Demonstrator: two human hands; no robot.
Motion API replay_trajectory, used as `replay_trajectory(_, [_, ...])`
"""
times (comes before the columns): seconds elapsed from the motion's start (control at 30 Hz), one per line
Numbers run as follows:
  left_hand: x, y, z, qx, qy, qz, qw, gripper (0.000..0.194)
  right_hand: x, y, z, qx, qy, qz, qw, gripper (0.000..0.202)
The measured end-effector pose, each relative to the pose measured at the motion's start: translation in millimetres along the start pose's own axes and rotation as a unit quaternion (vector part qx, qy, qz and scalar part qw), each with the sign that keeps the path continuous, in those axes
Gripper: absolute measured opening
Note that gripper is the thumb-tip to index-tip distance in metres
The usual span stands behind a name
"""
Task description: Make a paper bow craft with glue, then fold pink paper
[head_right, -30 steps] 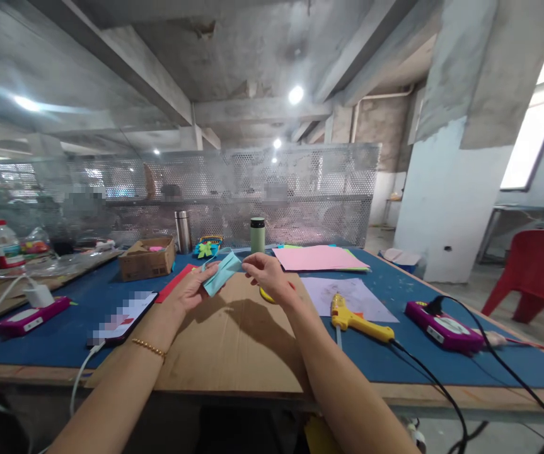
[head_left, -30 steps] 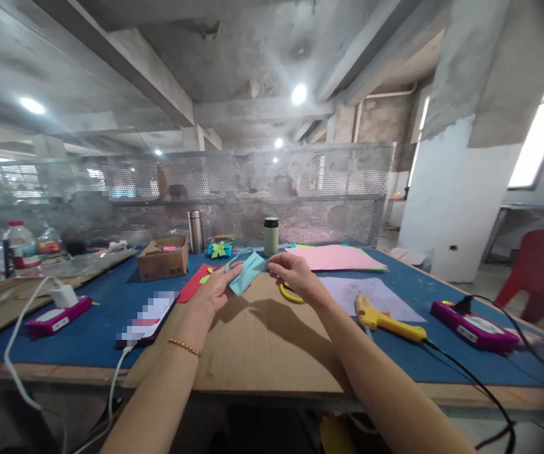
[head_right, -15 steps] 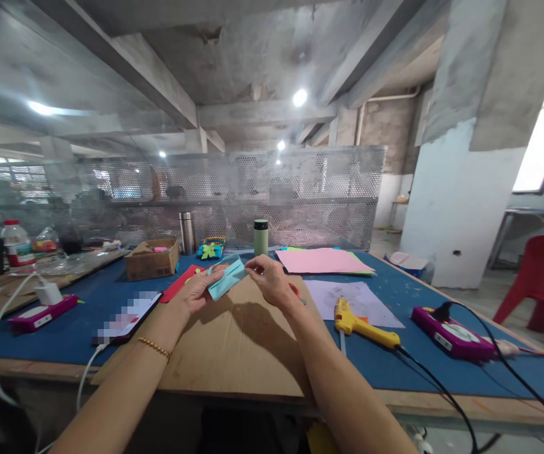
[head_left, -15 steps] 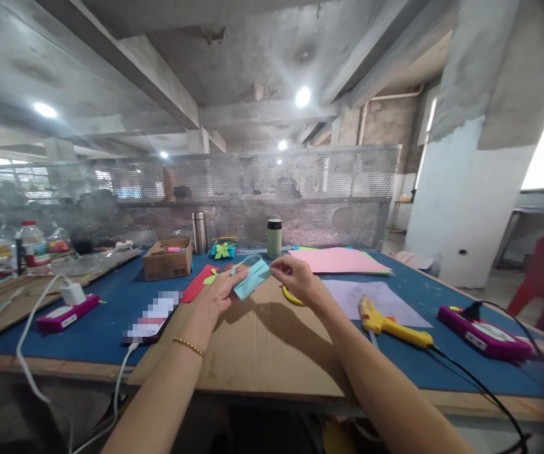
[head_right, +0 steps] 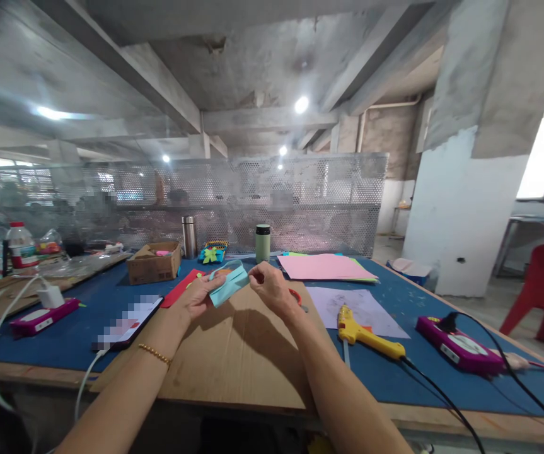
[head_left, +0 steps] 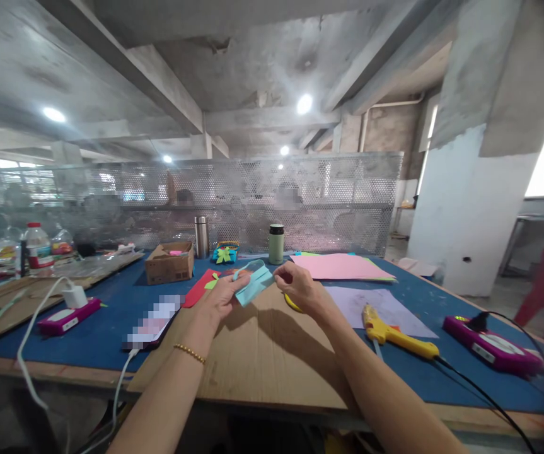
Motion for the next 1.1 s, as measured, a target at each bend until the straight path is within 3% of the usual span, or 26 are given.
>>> replay_trajectory(0.37, [-4.1,7.4,6.8,0.005,-0.033,0.017,0.999,0.037,-3.3,-2.6,0.0,0.015,-0.02,0.035,0.999,0.012])
replay_trajectory(0.5, [-9.8,9.8,5.5,-0.018,-0.056,0.042,0.997,0.046,-3.0,-0.4,1.4,0.035,-0.084,0.079,0.993,0.014])
replay_trajectory(0.73, [-17.8,-0.9,-3.8,-0.002,-0.12,0.127,0.985,0.05,0.8,-23.9,-13.4,0.162,-0.266,0.292,0.904,0.044])
replay_trajectory(0.8, [-18.6,-3.2,-5.8,0.003,-0.136,0.159,0.978,0.048,6.3,-27.5,-16.3,0.178,-0.268,0.314,0.893,0.04])
replay_trajectory(0.93, [-17.6,-5.2,-7.2,0.014,-0.133,0.194,0.972,0.044,17.7,-27.1,-17.1,0.2,-0.221,0.311,0.902,0.028])
replay_trajectory(1.1, [-18.6,-4.3,-7.5,0.006,-0.126,0.212,0.969,0.042,15.2,-28.0,-17.5,0.208,-0.224,0.322,0.896,0.028])
Point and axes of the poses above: each hand's wrist, its own z-axis towards the middle knuckle, its own y-axis out of the back of the hand, x = y × z, the point moved 5 cm from there along z, towards the middle knuckle, and after that the axes turned 3 degrees about -y, right-handed, at the moved point
